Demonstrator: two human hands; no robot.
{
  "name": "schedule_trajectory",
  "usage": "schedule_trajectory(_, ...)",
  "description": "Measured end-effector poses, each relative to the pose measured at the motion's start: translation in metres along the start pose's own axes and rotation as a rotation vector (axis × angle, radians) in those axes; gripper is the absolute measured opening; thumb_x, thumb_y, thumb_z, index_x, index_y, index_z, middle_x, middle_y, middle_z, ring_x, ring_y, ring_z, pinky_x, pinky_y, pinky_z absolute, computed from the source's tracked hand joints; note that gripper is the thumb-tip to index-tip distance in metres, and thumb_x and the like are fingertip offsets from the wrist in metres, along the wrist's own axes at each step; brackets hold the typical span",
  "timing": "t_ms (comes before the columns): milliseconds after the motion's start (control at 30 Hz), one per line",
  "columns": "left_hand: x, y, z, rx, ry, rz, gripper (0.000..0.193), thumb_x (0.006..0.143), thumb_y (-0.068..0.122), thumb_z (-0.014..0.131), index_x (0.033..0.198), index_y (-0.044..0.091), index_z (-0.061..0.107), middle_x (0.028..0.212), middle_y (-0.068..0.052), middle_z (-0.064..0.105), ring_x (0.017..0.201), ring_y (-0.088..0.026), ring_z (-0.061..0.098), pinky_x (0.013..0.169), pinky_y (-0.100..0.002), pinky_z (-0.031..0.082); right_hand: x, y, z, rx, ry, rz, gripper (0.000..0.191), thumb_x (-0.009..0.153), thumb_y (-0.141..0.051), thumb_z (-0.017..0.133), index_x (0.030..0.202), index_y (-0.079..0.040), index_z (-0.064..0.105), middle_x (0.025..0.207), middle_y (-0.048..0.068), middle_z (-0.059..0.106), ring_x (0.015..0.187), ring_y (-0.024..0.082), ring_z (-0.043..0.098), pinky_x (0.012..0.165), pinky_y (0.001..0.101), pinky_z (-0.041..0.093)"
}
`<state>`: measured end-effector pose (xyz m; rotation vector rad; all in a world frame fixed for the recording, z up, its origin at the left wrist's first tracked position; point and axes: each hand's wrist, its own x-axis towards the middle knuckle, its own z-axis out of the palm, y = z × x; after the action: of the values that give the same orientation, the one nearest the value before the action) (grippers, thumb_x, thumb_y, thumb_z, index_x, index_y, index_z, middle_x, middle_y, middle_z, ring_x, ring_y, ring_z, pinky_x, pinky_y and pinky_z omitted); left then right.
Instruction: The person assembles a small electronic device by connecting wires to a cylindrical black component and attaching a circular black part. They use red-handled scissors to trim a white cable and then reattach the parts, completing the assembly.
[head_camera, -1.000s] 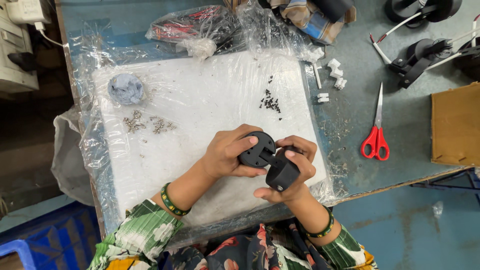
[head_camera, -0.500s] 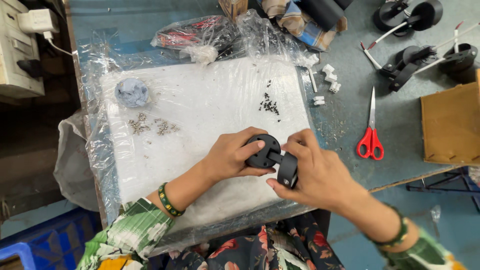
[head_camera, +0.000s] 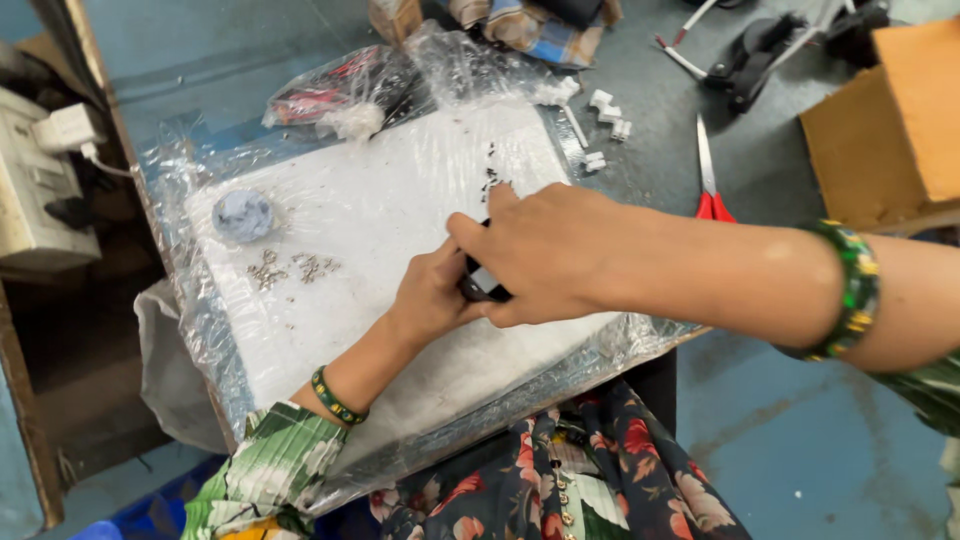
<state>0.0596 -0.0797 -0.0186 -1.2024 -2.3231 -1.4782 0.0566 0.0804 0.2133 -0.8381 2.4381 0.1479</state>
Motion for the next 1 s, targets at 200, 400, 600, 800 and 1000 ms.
schedule_trajectory(200, -0.007, -0.005, 0.001, -0.212, 0.042, -0.344, 0.068, 0.080, 0.045, 0.083, 0.128, 0.002, 0.061, 0.096, -0.010, 0.076, 0.084, -0.020, 0.076, 0.075, -0.032, 0.060, 0.020, 0.014, 0.010, -0.001, 0.146, -0.066, 0.074, 0.078, -0.062, 0.071, 0.123, -0.007, 0.052, 0.095, 0.024, 0.066, 0.080, 0.041, 0.068, 0.065, 0.0496, 0.056)
schedule_trajectory(400, -0.021, -0.032, 0.027, -0.303, 0.338, -0.065, 0.055, 0.100, 0.043, 0.074, 0.134, 0.004, 0.054, 0.116, -0.012, 0.070, 0.098, -0.020, 0.071, 0.087, -0.031, 0.059, 0.024, 0.026, 0.056, 0.033, 0.616, -0.126, 0.063, 0.089, -0.062, 0.066, 0.117, -0.006, 0.058, 0.089, 0.021, 0.064, 0.056, 0.036, 0.064, 0.048, 0.0467, 0.050)
schedule_trajectory(600, -0.024, -0.042, 0.042, -0.205, 0.451, 0.060, 0.067, 0.102, 0.052, 0.061, 0.144, 0.007, 0.035, 0.121, -0.016, 0.063, 0.094, -0.024, 0.070, 0.082, -0.034, 0.059, 0.034, 0.033, 0.127, 0.330, 1.230, -0.220, 0.055, 0.095, -0.052, 0.068, 0.122, -0.005, 0.057, 0.101, 0.017, 0.062, 0.071, 0.029, 0.066, 0.058, 0.0379, 0.053)
schedule_trajectory(800, -0.008, -0.023, 0.026, -0.253, 0.302, 0.195, 0.062, 0.102, 0.046, 0.066, 0.148, 0.019, 0.033, 0.123, -0.022, 0.066, 0.099, -0.034, 0.072, 0.079, -0.036, 0.060, 0.066, 0.033, 0.191, 0.583, 1.551, -0.299, 0.060, 0.093, -0.052, 0.066, 0.125, -0.004, 0.054, 0.102, 0.021, 0.061, 0.079, 0.029, 0.065, 0.063, 0.0353, 0.054)
schedule_trajectory(1000, 0.003, -0.015, 0.020, -0.260, 0.305, 0.242, 0.065, 0.100, 0.044, 0.071, 0.149, 0.021, 0.035, 0.123, -0.024, 0.066, 0.099, -0.035, 0.074, 0.077, -0.039, 0.062, 0.089, 0.022, 0.224, 0.740, 1.666, -0.289, 0.065, 0.092, -0.060, 0.063, 0.128, -0.007, 0.049, 0.104, 0.020, 0.056, 0.087, 0.026, 0.057, 0.071, 0.0354, 0.050)
